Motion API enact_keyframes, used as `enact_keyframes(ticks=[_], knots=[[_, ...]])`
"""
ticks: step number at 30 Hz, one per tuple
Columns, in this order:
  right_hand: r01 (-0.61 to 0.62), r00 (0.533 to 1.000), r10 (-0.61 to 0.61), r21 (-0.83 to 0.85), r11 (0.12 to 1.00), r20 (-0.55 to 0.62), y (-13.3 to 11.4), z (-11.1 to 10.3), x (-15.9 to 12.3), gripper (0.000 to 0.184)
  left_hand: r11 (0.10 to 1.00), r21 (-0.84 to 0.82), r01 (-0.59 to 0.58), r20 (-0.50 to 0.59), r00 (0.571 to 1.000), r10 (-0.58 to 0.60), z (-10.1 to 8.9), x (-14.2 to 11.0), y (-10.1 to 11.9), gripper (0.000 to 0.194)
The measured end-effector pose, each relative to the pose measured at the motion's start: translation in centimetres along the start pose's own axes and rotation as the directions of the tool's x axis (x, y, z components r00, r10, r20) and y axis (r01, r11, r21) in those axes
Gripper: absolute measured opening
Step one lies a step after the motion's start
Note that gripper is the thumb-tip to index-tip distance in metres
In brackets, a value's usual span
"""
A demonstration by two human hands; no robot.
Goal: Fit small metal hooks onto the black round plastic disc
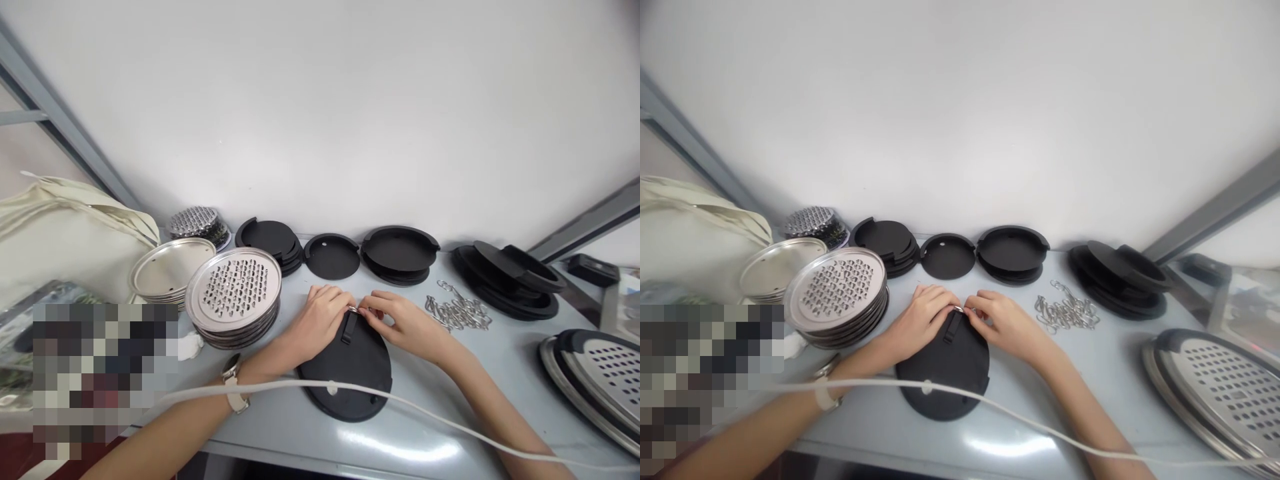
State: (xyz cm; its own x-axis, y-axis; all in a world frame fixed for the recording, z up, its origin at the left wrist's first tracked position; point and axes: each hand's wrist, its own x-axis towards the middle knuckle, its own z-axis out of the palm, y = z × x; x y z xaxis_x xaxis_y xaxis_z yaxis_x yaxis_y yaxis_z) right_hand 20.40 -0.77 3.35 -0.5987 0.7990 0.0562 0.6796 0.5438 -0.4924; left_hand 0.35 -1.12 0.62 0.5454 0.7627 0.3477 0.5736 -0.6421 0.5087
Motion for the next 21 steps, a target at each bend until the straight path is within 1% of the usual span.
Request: enact_keyframes(ticks=[6, 9, 14, 17, 21], knots=[[-0.019, 0.999, 0.022, 0.083, 0.996, -0.033, 0.05, 0.28, 0.09, 0.021, 0.999, -0.052, -0.017, 0.023, 1.0, 0.018, 0.2, 0.05, -0.29, 0.023], [-0.034, 0.998, 0.04, 0.124, 0.992, -0.046, 0.1, 0.55, 0.23, 0.021, 0.997, -0.073, 0.001, 0.014, 1.0, 0.0, 0.32, 0.09, -0.34, 0.023], [-0.027, 0.999, 0.03, 0.206, 0.978, -0.013, 0.18, 0.45, 0.14, 0.014, 0.998, -0.06, 0.009, -0.005, 1.0, -0.009, 0.33, 0.08, -0.21, 0.019], [-0.029, 0.999, 0.031, 0.209, 0.977, -0.006, 0.16, 0.27, 0.0, 0.009, 0.999, -0.038, 0.022, -0.003, 1.0, -0.022, 0.37, 0.04, -0.24, 0.017], [-0.019, 1.0, 0.023, 0.199, 0.98, -0.018, 0.09, 0.29, 0.05, 0.011, 0.999, -0.035, 0.027, 0.004, 1.0, -0.027, 0.48, 0.0, -0.32, 0.015]])
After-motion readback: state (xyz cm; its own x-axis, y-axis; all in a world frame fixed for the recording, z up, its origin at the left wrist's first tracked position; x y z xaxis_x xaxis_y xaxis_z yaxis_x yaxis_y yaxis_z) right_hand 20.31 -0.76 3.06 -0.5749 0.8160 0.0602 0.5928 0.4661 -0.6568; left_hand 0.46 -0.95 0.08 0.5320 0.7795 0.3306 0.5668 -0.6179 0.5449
